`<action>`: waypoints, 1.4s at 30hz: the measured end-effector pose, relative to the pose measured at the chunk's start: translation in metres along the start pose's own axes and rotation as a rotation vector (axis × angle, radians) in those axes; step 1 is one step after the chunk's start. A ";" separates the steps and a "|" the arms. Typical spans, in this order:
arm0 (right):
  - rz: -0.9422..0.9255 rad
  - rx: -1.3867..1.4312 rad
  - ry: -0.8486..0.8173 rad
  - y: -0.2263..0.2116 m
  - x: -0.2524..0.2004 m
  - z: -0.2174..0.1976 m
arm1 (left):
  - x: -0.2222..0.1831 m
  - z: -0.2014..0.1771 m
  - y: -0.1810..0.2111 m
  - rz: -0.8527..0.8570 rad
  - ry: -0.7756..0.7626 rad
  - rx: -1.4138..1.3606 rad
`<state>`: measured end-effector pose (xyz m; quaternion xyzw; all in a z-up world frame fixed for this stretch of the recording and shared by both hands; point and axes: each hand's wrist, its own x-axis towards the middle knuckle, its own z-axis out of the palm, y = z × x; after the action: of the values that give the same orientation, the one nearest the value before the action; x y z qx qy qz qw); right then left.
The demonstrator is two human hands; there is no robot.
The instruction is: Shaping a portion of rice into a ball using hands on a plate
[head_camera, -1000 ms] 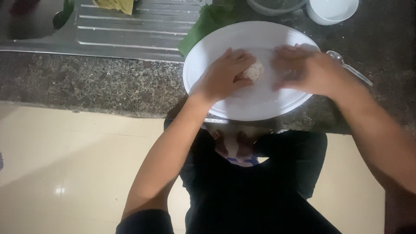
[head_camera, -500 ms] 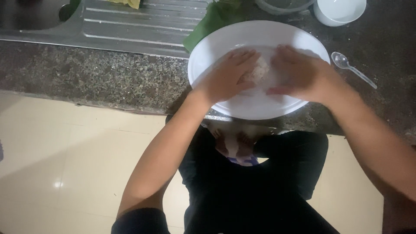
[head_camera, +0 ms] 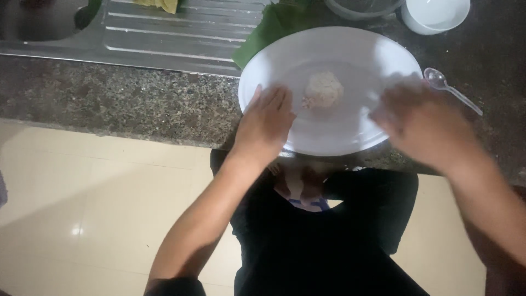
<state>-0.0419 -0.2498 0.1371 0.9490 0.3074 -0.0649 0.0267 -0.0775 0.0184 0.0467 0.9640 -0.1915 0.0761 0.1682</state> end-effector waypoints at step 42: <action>0.188 0.569 -0.115 0.001 0.028 0.044 | 0.018 0.063 0.022 -0.211 -0.033 -0.152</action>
<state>-0.0236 -0.2387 0.0898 0.9374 0.1857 -0.1992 -0.2169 -0.0646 -0.0287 -0.0017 0.9644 -0.0967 0.0276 0.2445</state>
